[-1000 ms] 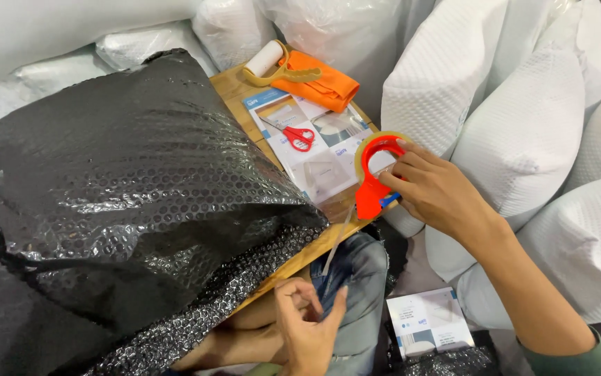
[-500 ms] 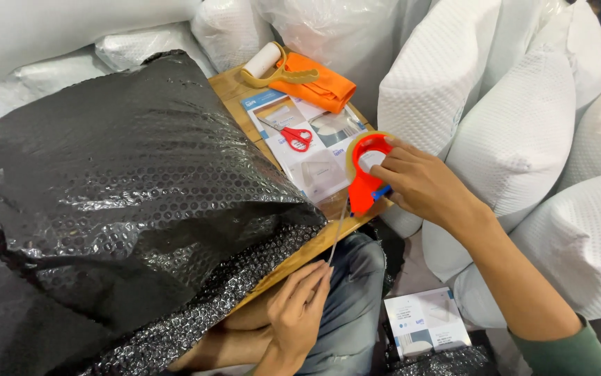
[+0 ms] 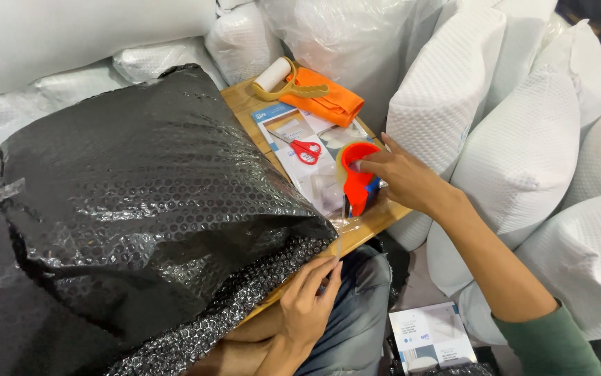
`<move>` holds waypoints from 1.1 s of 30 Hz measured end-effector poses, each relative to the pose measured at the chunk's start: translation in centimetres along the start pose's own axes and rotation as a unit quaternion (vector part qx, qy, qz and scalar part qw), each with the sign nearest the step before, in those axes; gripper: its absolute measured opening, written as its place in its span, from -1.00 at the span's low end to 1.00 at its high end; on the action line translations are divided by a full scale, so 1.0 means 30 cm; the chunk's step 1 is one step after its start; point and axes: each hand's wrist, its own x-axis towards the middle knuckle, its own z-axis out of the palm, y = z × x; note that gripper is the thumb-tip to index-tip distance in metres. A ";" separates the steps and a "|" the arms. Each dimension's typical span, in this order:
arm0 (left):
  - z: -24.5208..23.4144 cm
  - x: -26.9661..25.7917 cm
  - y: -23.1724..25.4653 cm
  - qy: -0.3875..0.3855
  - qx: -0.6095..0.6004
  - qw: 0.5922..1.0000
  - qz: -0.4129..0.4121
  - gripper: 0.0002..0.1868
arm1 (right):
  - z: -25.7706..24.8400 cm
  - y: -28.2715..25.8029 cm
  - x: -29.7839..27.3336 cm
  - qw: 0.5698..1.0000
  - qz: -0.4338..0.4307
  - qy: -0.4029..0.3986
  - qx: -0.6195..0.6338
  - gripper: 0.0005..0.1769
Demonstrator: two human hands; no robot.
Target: Wrapping a large item in black bubble wrap and securing it with clear tape.
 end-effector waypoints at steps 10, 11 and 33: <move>0.003 0.008 -0.029 -0.003 -0.003 1.000 0.009 -0.81 | -0.133 -0.120 0.187 0.992 0.110 -0.023 0.059 -0.57; 0.001 0.007 -0.028 -0.004 -0.004 1.000 0.011 -0.81 | -0.067 -0.100 0.233 0.992 0.111 -0.022 0.059 -0.57; -0.032 0.002 -0.058 -0.052 -0.132 0.977 -0.157 -0.80 | -0.097 -0.186 0.167 0.985 0.119 0.126 -0.022 -0.70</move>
